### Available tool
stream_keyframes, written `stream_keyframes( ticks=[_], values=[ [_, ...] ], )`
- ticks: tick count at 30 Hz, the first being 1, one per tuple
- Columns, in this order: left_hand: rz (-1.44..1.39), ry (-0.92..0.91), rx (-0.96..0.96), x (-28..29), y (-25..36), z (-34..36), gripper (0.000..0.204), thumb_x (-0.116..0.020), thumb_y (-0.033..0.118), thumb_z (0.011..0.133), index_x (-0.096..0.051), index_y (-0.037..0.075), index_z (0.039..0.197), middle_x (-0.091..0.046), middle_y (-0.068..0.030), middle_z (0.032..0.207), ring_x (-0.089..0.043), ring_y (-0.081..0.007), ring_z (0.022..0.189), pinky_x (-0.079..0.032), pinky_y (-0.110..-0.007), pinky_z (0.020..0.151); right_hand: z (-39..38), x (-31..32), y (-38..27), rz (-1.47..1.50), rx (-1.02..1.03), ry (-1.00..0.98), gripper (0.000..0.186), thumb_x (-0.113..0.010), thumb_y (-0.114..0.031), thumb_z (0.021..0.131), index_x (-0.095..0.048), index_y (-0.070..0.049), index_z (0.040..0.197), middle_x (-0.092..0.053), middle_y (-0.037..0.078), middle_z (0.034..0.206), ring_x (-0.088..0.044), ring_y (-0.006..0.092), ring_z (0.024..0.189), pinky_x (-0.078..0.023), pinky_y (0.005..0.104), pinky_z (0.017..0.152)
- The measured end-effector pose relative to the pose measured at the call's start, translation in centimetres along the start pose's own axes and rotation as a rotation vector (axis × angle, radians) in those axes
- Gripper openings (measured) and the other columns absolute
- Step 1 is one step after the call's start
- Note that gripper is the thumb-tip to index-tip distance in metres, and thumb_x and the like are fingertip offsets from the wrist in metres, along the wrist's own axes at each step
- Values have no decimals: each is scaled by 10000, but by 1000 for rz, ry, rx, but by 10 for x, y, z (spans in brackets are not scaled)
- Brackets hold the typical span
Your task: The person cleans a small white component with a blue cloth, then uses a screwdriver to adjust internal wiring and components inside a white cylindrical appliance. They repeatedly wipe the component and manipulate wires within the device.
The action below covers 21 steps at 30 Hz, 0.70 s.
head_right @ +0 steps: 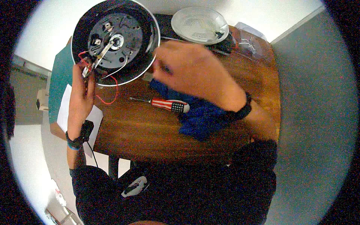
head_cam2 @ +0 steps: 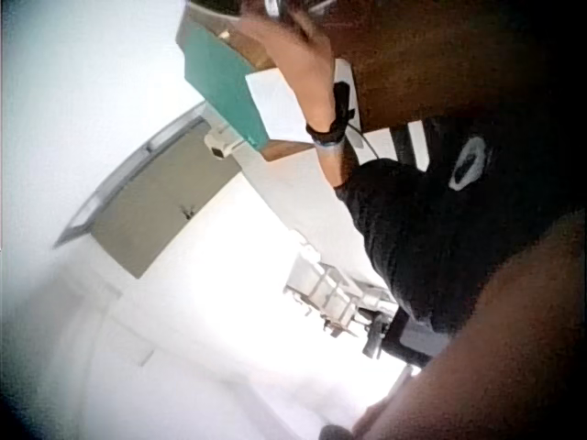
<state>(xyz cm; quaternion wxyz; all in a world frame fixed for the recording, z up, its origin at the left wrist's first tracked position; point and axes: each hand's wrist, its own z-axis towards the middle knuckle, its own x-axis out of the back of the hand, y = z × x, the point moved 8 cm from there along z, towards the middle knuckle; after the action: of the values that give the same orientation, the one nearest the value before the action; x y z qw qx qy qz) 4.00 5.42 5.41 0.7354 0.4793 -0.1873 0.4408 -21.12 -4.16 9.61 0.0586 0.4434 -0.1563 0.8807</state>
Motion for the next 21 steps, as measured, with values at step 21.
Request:
stream_keyframes(
  ticks=[21],
  values=[
    [65,36,-159,1,15,6,266,-599,18,1072,-510,32,1322,-540,-159,1125,-606,-251,856,-508,-342,673,-115,96,256,-645,-812,3,306,-704,-343,1012,-784,-55,1077,-776,200,1022,-750,407,949,-588,485,825]
  ],
)
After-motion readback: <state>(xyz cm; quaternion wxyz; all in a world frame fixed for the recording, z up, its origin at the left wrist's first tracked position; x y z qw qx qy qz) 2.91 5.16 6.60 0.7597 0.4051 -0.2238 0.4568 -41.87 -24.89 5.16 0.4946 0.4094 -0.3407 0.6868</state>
